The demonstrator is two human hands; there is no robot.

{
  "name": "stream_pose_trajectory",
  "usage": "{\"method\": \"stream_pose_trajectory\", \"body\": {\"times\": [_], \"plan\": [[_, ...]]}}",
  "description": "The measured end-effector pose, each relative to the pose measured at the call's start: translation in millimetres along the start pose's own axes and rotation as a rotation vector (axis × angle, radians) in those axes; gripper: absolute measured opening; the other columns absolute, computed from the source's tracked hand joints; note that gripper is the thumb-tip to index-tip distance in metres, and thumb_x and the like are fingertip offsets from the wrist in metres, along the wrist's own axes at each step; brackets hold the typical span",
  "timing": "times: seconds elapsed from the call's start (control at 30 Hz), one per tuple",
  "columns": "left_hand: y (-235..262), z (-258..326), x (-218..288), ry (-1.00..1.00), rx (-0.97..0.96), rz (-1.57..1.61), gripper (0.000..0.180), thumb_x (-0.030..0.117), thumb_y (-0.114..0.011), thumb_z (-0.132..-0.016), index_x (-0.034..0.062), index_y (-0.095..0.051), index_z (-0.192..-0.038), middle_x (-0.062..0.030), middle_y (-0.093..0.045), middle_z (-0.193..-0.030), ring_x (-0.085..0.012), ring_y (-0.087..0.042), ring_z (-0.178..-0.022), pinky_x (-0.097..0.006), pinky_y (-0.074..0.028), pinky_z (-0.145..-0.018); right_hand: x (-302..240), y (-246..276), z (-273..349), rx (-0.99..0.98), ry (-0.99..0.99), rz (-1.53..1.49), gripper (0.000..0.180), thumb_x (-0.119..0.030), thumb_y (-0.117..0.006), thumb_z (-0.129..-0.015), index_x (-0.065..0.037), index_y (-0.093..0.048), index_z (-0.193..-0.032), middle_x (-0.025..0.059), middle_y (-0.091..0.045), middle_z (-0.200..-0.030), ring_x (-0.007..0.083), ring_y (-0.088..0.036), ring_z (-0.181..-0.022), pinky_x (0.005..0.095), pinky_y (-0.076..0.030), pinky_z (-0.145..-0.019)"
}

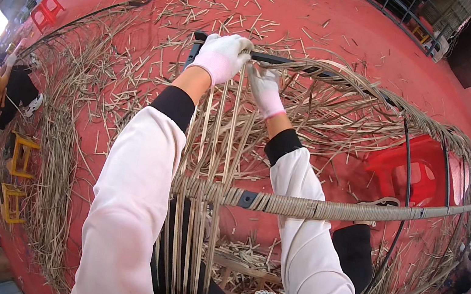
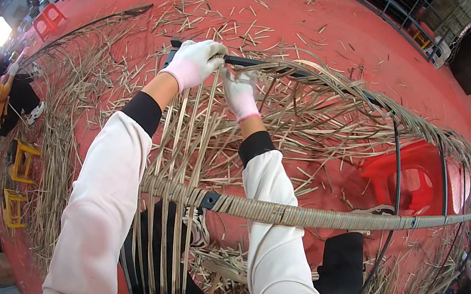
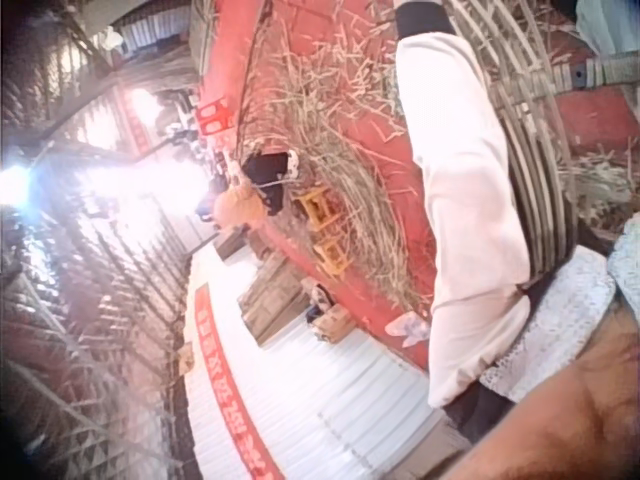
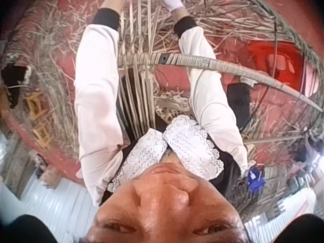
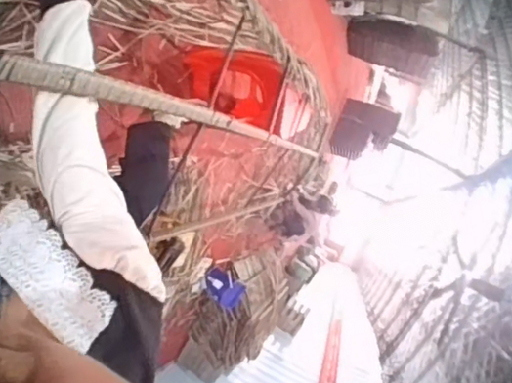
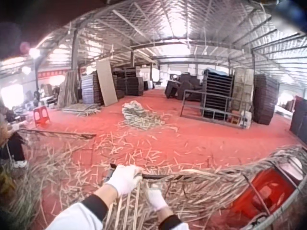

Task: The person weaves a basket by hand, threading flexible reeds through a metal frame and securing them with a staple gun. The person repeatedly wraps reeds around the frame and fastens them in place.

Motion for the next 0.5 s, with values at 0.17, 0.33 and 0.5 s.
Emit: {"method": "stream_pose_trajectory", "body": {"times": [0.17,0.33,0.5], "plan": [[0,1,-12,-0.077,0.126,0.183,0.027,0.021,-0.053,-0.098,0.0091,-0.065,-0.118,-0.0148,-0.070,-0.103,-0.0332,-0.066,-0.101,-0.044,-0.048,-0.092,-5,70,-4,0.103,-0.208,-0.864,0.011,-0.019,-0.065,-0.088,-0.009,-0.068,-0.087,0.0091,-0.060,-0.087,0.0303,-0.058,-0.090,0.0439,-0.046,-0.081],[5,4,-10,-0.139,0.244,0.303,0.022,0.021,-0.058,-0.095,0.0105,-0.070,-0.111,-0.0128,-0.071,-0.095,-0.0327,-0.068,-0.092,-0.043,-0.053,-0.084,24,85,-64,0.230,-0.169,-0.503,0.015,-0.026,-0.068,-0.089,-0.012,-0.074,-0.089,0.0085,-0.063,-0.086,0.0305,-0.058,-0.093,0.0450,-0.045,-0.081],[-3,4,2,-0.081,0.201,0.011,0.023,0.030,-0.064,-0.091,0.0206,-0.075,-0.110,-0.0055,-0.070,-0.098,-0.0278,-0.065,-0.092,-0.038,-0.044,-0.094,15,125,-40,0.560,-0.191,-0.329,0.015,-0.024,-0.067,-0.089,-0.010,-0.072,-0.091,0.0083,-0.065,-0.088,0.0279,-0.060,-0.089,0.0418,-0.047,-0.078]]}}
Point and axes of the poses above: each hand's wrist, its own z-axis away from the middle knuckle, its own y-axis out of the back of the hand, x = y × z, the point moved 6 cm from there along -z, towards the middle knuckle
